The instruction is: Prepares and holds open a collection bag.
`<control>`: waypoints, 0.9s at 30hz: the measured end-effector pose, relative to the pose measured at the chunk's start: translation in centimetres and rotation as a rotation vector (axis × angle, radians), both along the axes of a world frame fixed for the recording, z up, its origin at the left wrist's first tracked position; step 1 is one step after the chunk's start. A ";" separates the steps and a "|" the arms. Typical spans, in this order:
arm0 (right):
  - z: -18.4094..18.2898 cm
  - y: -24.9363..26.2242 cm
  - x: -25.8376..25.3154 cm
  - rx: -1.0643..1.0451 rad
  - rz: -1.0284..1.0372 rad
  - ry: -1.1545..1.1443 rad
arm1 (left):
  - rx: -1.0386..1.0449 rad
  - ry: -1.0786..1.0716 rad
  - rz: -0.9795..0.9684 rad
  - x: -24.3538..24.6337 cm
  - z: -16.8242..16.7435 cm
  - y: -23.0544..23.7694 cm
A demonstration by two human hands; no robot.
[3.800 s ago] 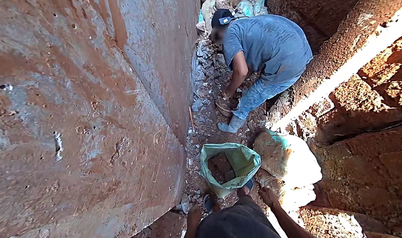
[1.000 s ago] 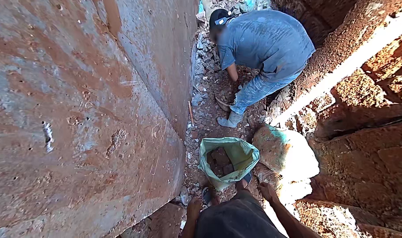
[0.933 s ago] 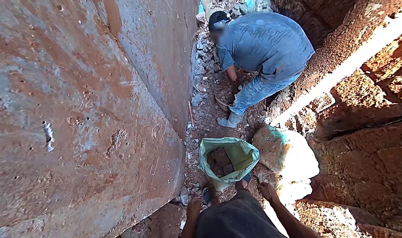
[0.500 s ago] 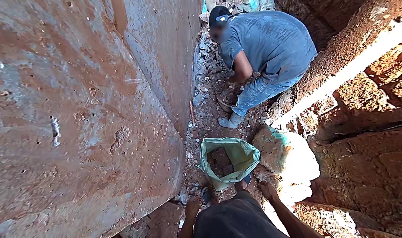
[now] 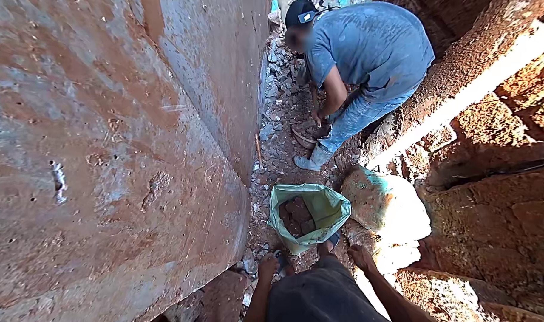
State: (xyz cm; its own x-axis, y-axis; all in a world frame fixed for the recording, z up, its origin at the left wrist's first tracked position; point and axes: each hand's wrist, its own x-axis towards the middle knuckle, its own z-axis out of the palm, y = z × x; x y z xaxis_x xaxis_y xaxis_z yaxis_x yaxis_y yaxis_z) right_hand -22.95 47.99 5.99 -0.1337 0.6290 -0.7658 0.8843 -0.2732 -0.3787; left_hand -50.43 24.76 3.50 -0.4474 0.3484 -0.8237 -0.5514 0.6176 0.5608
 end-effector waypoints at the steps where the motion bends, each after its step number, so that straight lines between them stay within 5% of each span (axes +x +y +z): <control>1: -0.1 -0.1 0.2 0.001 -0.009 -0.004 | -0.002 0.002 -0.008 0.0 0.0 0.1; 27: 0.7 0.4 0.4 -0.004 -0.022 0.002 | -0.059 0.023 -0.034 -0.6 -1.5 -2.2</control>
State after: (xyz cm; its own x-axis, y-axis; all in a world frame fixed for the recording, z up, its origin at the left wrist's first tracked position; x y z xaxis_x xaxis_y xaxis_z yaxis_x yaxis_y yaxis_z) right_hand -22.58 48.37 6.66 -0.1209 0.6287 -0.7682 0.8774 -0.2943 -0.3790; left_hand -51.03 22.58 2.04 -0.4554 0.3149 -0.8328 -0.5168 0.6681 0.5352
